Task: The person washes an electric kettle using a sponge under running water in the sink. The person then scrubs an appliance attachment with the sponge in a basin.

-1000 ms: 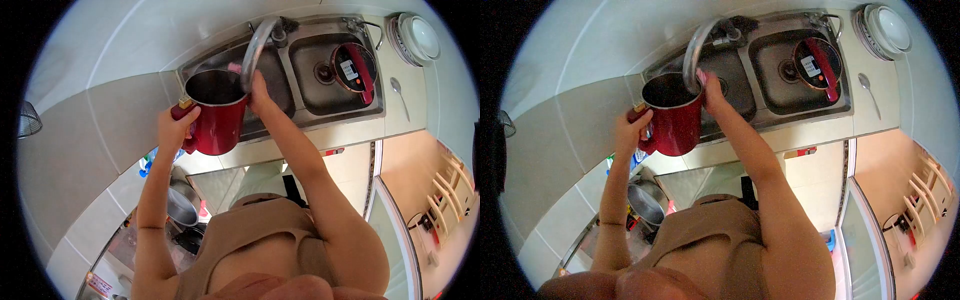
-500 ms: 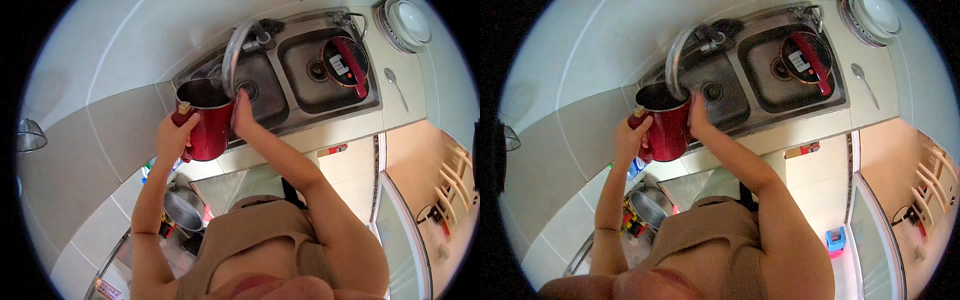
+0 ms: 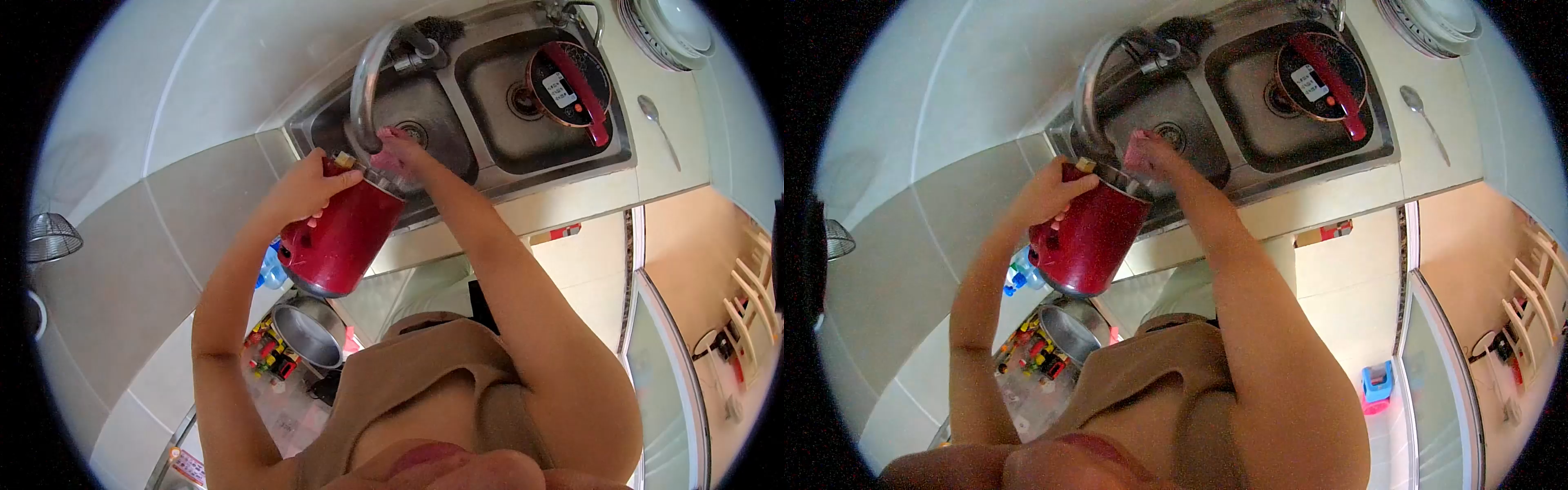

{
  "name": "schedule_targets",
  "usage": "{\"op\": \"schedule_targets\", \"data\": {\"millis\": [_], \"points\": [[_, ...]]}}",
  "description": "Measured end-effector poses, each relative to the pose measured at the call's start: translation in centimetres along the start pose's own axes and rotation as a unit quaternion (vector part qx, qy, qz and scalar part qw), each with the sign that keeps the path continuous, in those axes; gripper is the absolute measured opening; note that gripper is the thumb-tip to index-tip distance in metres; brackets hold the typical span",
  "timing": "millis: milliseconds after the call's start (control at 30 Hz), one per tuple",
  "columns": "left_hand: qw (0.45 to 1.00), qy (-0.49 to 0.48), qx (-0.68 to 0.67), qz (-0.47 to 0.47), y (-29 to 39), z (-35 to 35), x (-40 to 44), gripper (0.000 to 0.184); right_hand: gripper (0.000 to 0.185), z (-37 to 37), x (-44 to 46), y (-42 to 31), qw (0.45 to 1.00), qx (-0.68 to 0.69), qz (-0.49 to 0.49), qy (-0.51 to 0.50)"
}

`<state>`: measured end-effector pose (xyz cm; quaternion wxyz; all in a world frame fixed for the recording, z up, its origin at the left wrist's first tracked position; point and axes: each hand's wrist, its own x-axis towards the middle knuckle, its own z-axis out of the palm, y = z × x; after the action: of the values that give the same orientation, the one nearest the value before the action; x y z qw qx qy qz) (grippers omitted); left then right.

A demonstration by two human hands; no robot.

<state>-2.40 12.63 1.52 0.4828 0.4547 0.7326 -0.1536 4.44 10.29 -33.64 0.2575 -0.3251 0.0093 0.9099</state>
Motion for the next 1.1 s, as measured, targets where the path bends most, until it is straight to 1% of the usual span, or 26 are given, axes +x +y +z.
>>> {"op": "schedule_targets", "data": {"millis": [33,67,133,167,200,233,333,433,533,633,733,867,933,1033,1067,1100], "points": [[1.000,-0.017,-0.009,-0.014,0.0,-0.2,0.4,0.056,0.039,-0.2,0.4,0.5,0.999,-0.047,-0.008,0.019],[0.999,-0.032,-0.018,-0.028,0.0,-0.4,0.8,0.054,0.037,0.3,-0.1,0.5,0.990,-0.134,0.014,0.053],[0.998,-0.045,-0.010,-0.039,0.0,-0.9,1.7,0.051,0.032,1.9,-2.1,-0.1,0.944,-0.302,0.057,0.119],[0.998,-0.053,-0.006,-0.045,-0.1,-1.2,2.1,0.050,0.031,1.2,-1.1,0.7,0.911,-0.392,0.000,0.128],[0.996,-0.065,-0.010,-0.057,-0.1,-1.5,2.3,0.050,0.031,-0.3,0.7,2.4,0.867,-0.476,-0.057,0.136],[0.995,-0.077,-0.015,-0.068,0.1,-1.8,2.5,0.049,0.030,-1.2,1.7,3.3,0.811,-0.556,-0.113,0.142],[0.991,-0.100,-0.025,-0.089,0.3,-2.2,3.1,0.048,0.034,-0.9,0.4,3.6,0.652,-0.735,-0.146,0.113],[0.987,-0.115,-0.045,-0.105,0.3,-2.5,3.7,0.046,0.034,2.6,-4.7,1.6,0.680,-0.715,-0.074,0.141],[0.982,-0.127,-0.063,-0.124,0.2,-2.4,3.9,0.044,0.029,3.9,-5.8,-0.1,0.653,-0.748,-0.010,0.117],[0.979,-0.144,-0.060,-0.131,-0.2,-2.4,4.3,0.045,0.027,2.5,-4.3,0.9,0.701,-0.685,0.019,0.198],[0.977,-0.161,-0.060,-0.130,-0.9,-2.1,4.8,0.048,0.028,1.7,-4.4,0.9,0.710,-0.663,0.037,0.234],[0.979,-0.162,-0.022,-0.123,-1.4,-1.5,4.6,0.053,0.032,0.7,-5.2,0.9,0.701,-0.672,0.004,0.238],[0.980,-0.173,0.002,-0.101,-2.5,-0.7,4.9,0.050,0.032,0.7,-5.8,0.3,0.701,-0.671,-0.012,0.244],[0.978,-0.195,0.024,-0.071,-2.5,0.2,3.8,0.048,0.031,2.6,-6.5,0.2,0.678,-0.676,-0.116,0.266],[0.977,-0.203,0.030,-0.059,-2.2,0.5,3.0,0.048,0.030,4.0,-6.8,0.3,0.673,-0.657,-0.173,0.293],[0.983,-0.180,0.037,-0.023,-2.1,0.7,2.1,0.049,0.030,4.8,-8.1,-0.1,0.673,-0.637,-0.241,0.288]]}}
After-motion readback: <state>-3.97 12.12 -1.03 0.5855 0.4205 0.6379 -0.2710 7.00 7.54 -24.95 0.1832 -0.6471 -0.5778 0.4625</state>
